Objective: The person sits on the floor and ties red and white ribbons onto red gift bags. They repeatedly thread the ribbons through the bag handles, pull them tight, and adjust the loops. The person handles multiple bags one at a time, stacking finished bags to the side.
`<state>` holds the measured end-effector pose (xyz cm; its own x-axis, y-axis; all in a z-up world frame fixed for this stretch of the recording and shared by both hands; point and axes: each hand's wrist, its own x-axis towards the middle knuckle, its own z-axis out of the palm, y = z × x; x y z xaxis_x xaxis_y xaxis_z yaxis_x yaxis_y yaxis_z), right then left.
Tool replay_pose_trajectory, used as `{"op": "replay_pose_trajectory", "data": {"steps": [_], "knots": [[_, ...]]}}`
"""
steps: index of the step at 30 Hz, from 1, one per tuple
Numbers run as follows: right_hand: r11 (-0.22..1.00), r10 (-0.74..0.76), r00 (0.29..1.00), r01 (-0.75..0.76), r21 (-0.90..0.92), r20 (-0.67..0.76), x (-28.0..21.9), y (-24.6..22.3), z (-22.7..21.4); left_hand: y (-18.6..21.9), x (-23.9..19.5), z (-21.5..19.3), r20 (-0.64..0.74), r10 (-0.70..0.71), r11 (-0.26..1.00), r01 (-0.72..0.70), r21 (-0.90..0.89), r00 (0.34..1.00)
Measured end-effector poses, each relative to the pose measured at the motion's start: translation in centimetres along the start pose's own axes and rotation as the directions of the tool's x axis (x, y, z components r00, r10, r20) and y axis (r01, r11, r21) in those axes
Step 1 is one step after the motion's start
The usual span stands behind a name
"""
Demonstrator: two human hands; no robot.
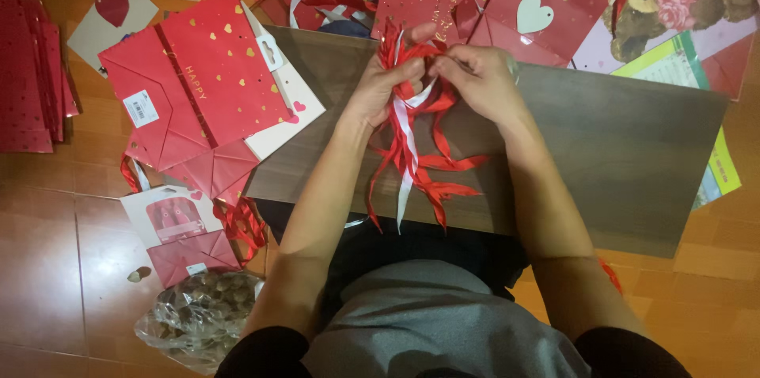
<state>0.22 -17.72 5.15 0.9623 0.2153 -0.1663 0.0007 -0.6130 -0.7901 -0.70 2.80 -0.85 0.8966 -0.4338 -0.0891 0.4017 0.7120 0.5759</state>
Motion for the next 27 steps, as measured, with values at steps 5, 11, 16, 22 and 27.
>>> {"op": "replay_pose_trajectory", "data": {"steps": [5, 11, 16, 22, 27], "knots": [[0.958, -0.097, 0.981, 0.047, 0.283, 0.166, -1.0, 1.7, -2.2, -0.9, 1.0, -0.1, -0.181, 0.005, 0.995, 0.013, 0.095, 0.983], [0.924, 0.010, 0.905, -0.170, 0.341, 0.424, -5.7, 1.3, -3.7, -1.1, 2.0, -0.6, -0.327, 0.102, 0.995, -0.103, 0.014, 0.940], [0.892, 0.004, 0.952, -0.141, 0.430, 0.305, -7.8, -1.7, -5.8, 1.1, 1.3, -1.8, -0.133, 0.266, 0.918, -0.293, -0.267, 0.955], [0.818, -0.109, 0.986, 0.018, 0.575, 0.124, -6.6, -4.1, -6.7, 0.5, 1.0, -0.6, -0.131, 0.154, 0.941, -0.186, -0.284, 0.979], [0.913, -0.318, 0.947, 0.320, 0.252, -0.050, -1.8, -3.9, -1.6, -1.8, 1.7, 0.2, -0.159, 0.043, 0.982, -0.070, -0.173, 0.986]]}}
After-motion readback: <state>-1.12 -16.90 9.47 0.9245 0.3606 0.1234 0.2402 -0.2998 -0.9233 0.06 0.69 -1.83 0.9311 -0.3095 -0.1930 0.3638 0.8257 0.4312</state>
